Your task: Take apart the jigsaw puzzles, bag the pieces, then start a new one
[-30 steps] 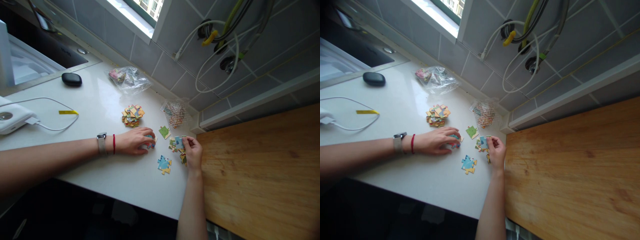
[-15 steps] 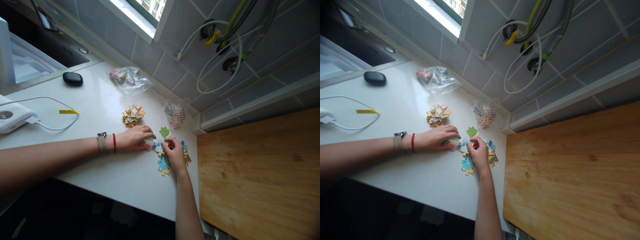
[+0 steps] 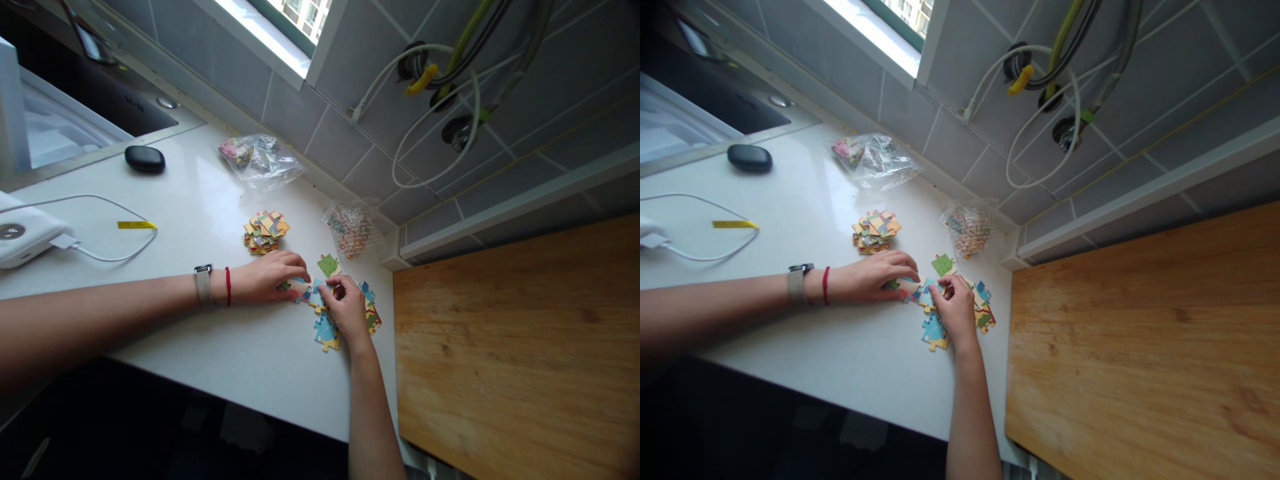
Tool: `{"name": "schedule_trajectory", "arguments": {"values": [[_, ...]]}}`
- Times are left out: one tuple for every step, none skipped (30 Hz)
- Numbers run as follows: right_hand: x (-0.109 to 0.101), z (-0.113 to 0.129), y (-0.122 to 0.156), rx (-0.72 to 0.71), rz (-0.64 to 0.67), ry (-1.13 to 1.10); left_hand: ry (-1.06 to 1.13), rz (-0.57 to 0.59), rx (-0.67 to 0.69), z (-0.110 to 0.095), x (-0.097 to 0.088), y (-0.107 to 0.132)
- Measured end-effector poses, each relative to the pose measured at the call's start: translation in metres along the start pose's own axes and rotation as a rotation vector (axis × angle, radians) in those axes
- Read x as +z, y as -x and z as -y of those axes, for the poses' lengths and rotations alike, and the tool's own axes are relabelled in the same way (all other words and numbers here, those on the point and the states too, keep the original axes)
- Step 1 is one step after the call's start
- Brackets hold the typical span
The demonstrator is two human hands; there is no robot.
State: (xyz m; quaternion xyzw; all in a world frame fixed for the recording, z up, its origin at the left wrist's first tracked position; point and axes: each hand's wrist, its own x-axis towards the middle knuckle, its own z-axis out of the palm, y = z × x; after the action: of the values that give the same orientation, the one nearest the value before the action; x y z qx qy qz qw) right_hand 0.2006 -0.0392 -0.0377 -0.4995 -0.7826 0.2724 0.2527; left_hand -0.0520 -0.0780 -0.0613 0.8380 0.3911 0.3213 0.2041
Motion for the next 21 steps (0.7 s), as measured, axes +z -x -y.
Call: {"name": "schedule_trajectory", "arguments": {"values": [[0.000,-0.001,0.000,0.016,0.001,-0.023,0.004,-0.009,0.001,0.000,0.000,0.000],[0.000,-0.002,0.000,0.040,0.003,-0.060,0.007,-0.019,0.003,0.000,0.000,0.000],[0.000,-0.003,0.000,0.072,0.005,-0.111,0.010,-0.027,0.006,0.000,0.000,0.000],[0.000,-0.003,0.000,0.107,0.004,-0.173,0.013,-0.032,0.008,0.000,0.000,0.000],[0.000,-0.004,-0.001,0.141,0.001,-0.237,0.015,-0.034,0.008,0.000,0.000,0.000],[0.000,-0.005,-0.001,0.173,-0.004,-0.296,0.017,-0.034,0.009,0.000,0.000,0.000],[-0.001,-0.005,-0.002,0.200,-0.013,-0.342,0.017,-0.033,0.010,0.000,0.000,0.000],[-0.002,-0.005,-0.002,0.222,-0.024,-0.376,0.017,-0.031,0.010,-0.001,-0.001,0.000],[-0.004,-0.005,-0.003,0.238,-0.036,-0.403,0.014,-0.027,0.009,-0.001,-0.001,0.000],[-0.006,-0.004,-0.003,0.248,-0.039,-0.424,0.009,-0.020,0.007,-0.001,-0.001,0.000],[-0.009,-0.004,-0.002,0.253,-0.029,-0.443,0.004,-0.014,0.004,-0.001,-0.001,0.000],[-0.012,-0.004,-0.002,0.255,-0.005,-0.459,-0.001,-0.010,0.001,-0.001,-0.001,0.000],[-0.015,-0.004,-0.001,0.255,0.030,-0.471,-0.003,-0.010,-0.003,-0.001,-0.001,0.000],[-0.018,-0.004,0.000,0.254,0.072,-0.477,-0.002,-0.015,-0.008,-0.001,0.000,0.000],[-0.021,-0.005,0.002,0.254,0.110,-0.481,0.002,-0.023,-0.012,-0.001,0.000,0.001],[-0.023,-0.005,0.003,0.253,0.138,-0.484,0.005,-0.033,-0.016,-0.002,0.000,0.001],[-0.025,-0.005,0.003,0.251,0.155,-0.489,0.007,-0.043,-0.020,-0.002,0.000,0.001],[-0.026,-0.004,0.004,0.252,0.167,-0.494,0.007,-0.048,-0.021,-0.002,0.000,0.001],[-0.028,-0.004,0.004,0.258,0.177,-0.495,0.005,-0.051,-0.022,-0.002,0.000,0.001],[-0.029,-0.004,0.004,0.269,0.192,-0.488,0.002,-0.052,-0.021,-0.002,0.000,0.001],[-0.031,-0.004,0.003,0.281,0.212,-0.472,-0.001,-0.052,-0.020,-0.002,0.000,0.001]]}}
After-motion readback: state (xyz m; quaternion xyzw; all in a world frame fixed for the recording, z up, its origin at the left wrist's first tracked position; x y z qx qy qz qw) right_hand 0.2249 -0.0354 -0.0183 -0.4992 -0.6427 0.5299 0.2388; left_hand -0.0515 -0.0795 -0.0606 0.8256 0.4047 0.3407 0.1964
